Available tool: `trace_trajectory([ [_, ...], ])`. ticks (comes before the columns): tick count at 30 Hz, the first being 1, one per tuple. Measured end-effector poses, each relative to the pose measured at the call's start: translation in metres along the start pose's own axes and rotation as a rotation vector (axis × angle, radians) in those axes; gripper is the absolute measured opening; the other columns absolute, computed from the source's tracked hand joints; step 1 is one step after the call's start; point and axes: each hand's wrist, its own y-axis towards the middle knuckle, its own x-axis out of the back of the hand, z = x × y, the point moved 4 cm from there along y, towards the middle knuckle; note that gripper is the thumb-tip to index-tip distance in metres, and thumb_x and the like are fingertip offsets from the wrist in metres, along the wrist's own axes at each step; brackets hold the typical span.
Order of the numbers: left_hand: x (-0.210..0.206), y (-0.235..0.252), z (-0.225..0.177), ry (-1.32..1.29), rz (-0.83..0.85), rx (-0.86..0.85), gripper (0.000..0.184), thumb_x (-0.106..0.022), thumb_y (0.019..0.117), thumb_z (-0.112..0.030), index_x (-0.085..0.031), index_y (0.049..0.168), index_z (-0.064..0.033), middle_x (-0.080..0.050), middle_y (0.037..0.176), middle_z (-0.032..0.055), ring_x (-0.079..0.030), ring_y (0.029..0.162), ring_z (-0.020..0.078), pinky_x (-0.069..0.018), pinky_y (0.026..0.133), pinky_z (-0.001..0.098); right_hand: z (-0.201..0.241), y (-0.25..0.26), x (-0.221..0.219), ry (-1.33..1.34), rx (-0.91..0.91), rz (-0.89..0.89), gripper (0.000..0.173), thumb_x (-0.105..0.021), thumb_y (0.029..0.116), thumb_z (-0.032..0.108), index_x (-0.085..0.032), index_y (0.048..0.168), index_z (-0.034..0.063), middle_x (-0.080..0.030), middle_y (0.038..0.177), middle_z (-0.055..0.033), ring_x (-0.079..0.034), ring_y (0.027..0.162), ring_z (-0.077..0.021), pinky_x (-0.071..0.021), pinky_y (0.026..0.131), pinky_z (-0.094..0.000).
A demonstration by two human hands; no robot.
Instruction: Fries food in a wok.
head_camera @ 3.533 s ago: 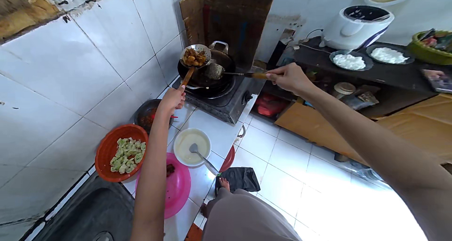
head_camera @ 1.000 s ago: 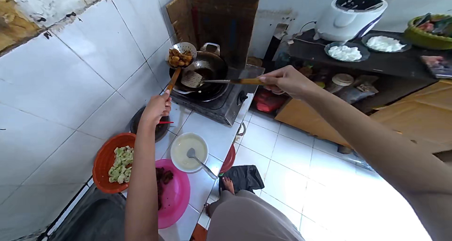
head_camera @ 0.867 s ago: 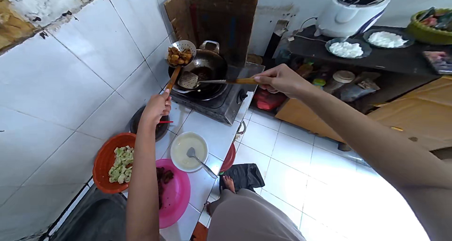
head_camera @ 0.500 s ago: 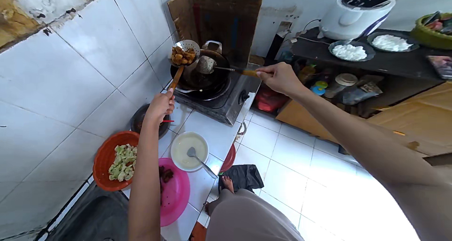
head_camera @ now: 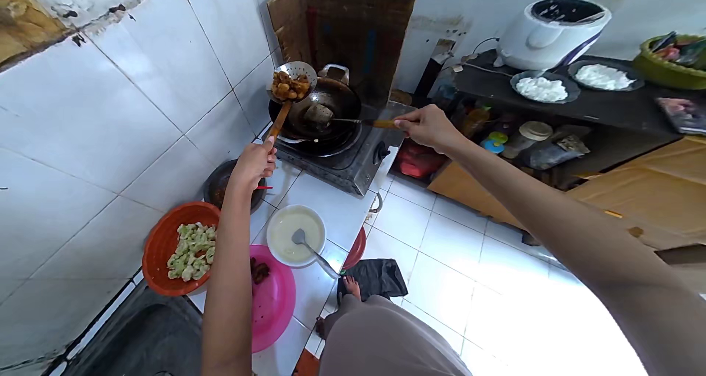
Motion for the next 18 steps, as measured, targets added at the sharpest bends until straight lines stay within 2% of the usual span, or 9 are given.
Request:
trace_trajectory([
  [1, 0.0, 0.0, 0.0, -0.002, 0.003, -0.002, 0.035, -0.033, 0.1131, -0.031, -0.046, 0.088, -0.0106, -0.034, 0.057, -0.009, -0.027, 0.04, -0.0022, -0.0251, 0.038, 0.0134, -0.001, 0.001, -0.002, 0.038, -0.029, 0.007, 0.023, -0.057, 0.1064, 0.013, -0.073, 0.114, -0.0026, -0.062, 0.082, -0.0122, -0.048, 0.064, -0.0145, -0.0423, 0.063, -0.0352],
  [2, 0.0, -0.001, 0.0, -0.001, 0.006, -0.007, 0.035, -0.032, 0.1132, -0.031, -0.046, 0.088, -0.0106, -0.034, 0.057, -0.0089, -0.027, 0.04, -0.002, -0.0248, 0.038, 0.0136, 0.0, 0.001, -0.004, 0.089, -0.059, 0.026, 0.023, -0.056, 0.1068, 0.013, -0.072, 0.112, -0.0026, -0.056, 0.075, -0.0058, -0.04, 0.056, -0.0077, -0.0374, 0.055, -0.0274],
  [5, 0.001, -0.002, -0.001, 0.007, 0.012, -0.021, 0.036, -0.031, 0.1133, -0.03, -0.046, 0.087, -0.0106, -0.035, 0.057, -0.0091, -0.027, 0.04, -0.0022, -0.0245, 0.038, 0.0136, 0.011, -0.003, -0.005, 0.24, -0.125, 0.088, 0.023, -0.054, 0.1074, 0.012, -0.07, 0.107, -0.0051, -0.051, 0.067, 0.0006, -0.034, 0.048, -0.0011, -0.0308, 0.047, -0.0191],
  [13, 0.004, 0.0, 0.0, -0.014, 0.006, -0.021, 0.036, -0.032, 0.1131, -0.031, -0.046, 0.087, -0.0109, -0.034, 0.057, -0.0089, -0.027, 0.04, -0.0022, -0.0245, 0.038, 0.0135, 0.029, -0.007, 0.001, 0.366, -0.258, 0.12, 0.023, -0.052, 0.1084, 0.015, -0.068, 0.104, -0.0016, -0.053, 0.065, 0.0034, -0.035, 0.044, 0.0011, -0.0298, 0.043, -0.0161],
  [18, 0.005, -0.003, 0.001, -0.019, -0.007, -0.02, 0.035, -0.033, 0.113, -0.03, -0.047, 0.087, -0.0106, -0.034, 0.057, -0.0088, -0.027, 0.04, -0.0023, -0.0245, 0.038, 0.0132, 0.028, -0.001, 0.021, 0.388, -0.255, 0.108, 0.024, -0.048, 0.1095, 0.015, -0.065, 0.103, 0.0, -0.052, 0.065, 0.0052, -0.033, 0.044, 0.0013, -0.0292, 0.043, -0.0164],
])
